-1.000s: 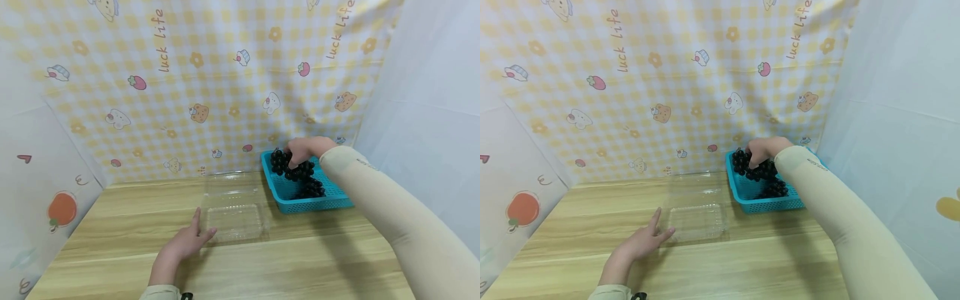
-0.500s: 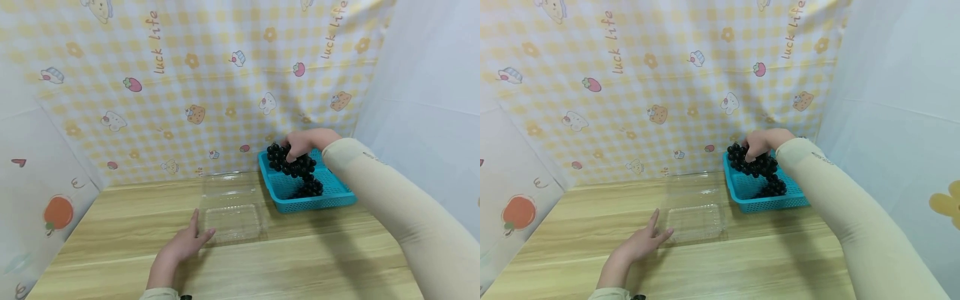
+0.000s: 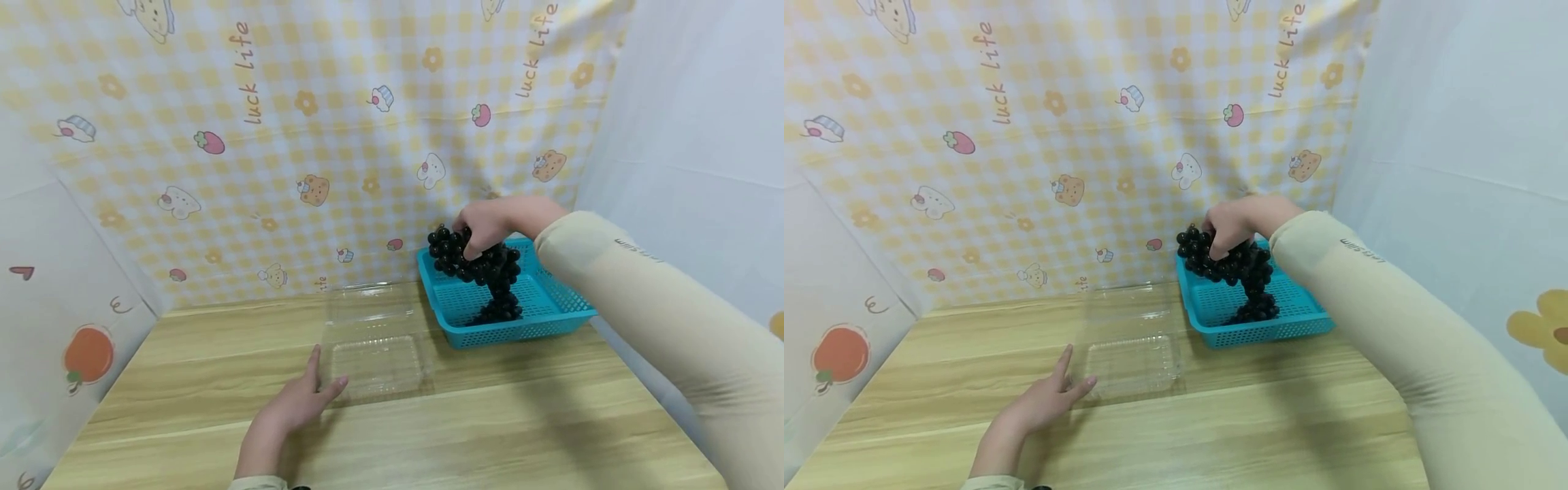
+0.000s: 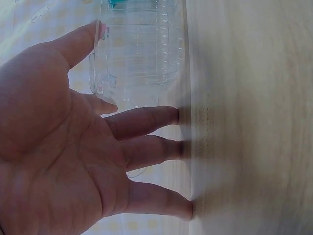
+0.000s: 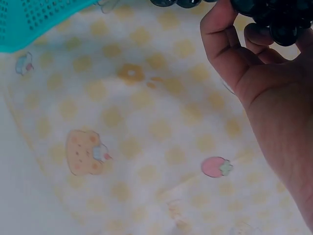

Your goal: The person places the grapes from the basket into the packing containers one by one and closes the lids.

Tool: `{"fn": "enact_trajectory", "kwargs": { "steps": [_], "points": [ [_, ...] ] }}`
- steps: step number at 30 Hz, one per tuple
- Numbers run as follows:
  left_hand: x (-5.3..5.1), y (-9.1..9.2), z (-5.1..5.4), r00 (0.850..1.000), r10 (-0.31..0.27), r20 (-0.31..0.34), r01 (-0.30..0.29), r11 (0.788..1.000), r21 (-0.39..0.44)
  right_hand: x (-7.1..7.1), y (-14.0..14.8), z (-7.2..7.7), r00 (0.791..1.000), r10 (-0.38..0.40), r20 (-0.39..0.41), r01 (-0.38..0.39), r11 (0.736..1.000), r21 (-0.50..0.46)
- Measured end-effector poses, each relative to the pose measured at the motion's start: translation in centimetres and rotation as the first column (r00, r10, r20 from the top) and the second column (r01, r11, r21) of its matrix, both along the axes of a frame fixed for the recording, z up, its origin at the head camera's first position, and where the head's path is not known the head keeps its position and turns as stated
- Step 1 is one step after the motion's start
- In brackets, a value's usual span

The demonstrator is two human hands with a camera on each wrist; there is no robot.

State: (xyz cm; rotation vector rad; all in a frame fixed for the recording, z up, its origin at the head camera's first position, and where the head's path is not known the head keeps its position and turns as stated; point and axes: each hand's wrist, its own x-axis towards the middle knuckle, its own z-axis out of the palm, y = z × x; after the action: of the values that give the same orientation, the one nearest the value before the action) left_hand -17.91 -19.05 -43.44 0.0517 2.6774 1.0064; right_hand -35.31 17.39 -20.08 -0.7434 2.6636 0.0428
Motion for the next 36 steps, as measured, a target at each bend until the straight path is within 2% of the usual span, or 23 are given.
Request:
{"fn": "enact_trajectory", "kwargs": {
  "steps": [5,10,16,20,28,36],
  "points": [
    [-0.1,0.1,-0.1,1.0,-0.011,-0.001,0.011,1.0,0.001,1.4,-0.7,1.8,0.998,0.044,-0.035,-0.042,0.998,0.042],
    [0.1,0.1,0.1,1.0,-0.014,-0.001,0.014,1.0,0.01,2.9,-1.6,3.6,0.998,0.054,-0.024,-0.053,0.997,0.064],
    [0.1,0.2,0.0,1.0,-0.017,-0.007,0.017,1.0,0.012,4.7,-2.6,4.9,0.995,0.094,-0.038,-0.089,0.99,0.111],
    [0.1,0.2,0.0,1.0,-0.017,-0.005,0.017,1.0,0.009,5.7,-3.3,5.5,0.99,0.137,-0.044,-0.131,0.984,0.119],
    [0.0,0.1,0.0,1.0,-0.018,-0.007,0.018,1.0,0.008,7.3,-4.3,6.1,0.994,0.098,-0.041,-0.089,0.981,0.171],
    [0.2,0.2,0.1,1.0,-0.017,-0.004,0.017,1.0,0.015,9.0,-5.1,6.0,0.991,0.124,-0.051,-0.11,0.971,0.214]
  ]
}}
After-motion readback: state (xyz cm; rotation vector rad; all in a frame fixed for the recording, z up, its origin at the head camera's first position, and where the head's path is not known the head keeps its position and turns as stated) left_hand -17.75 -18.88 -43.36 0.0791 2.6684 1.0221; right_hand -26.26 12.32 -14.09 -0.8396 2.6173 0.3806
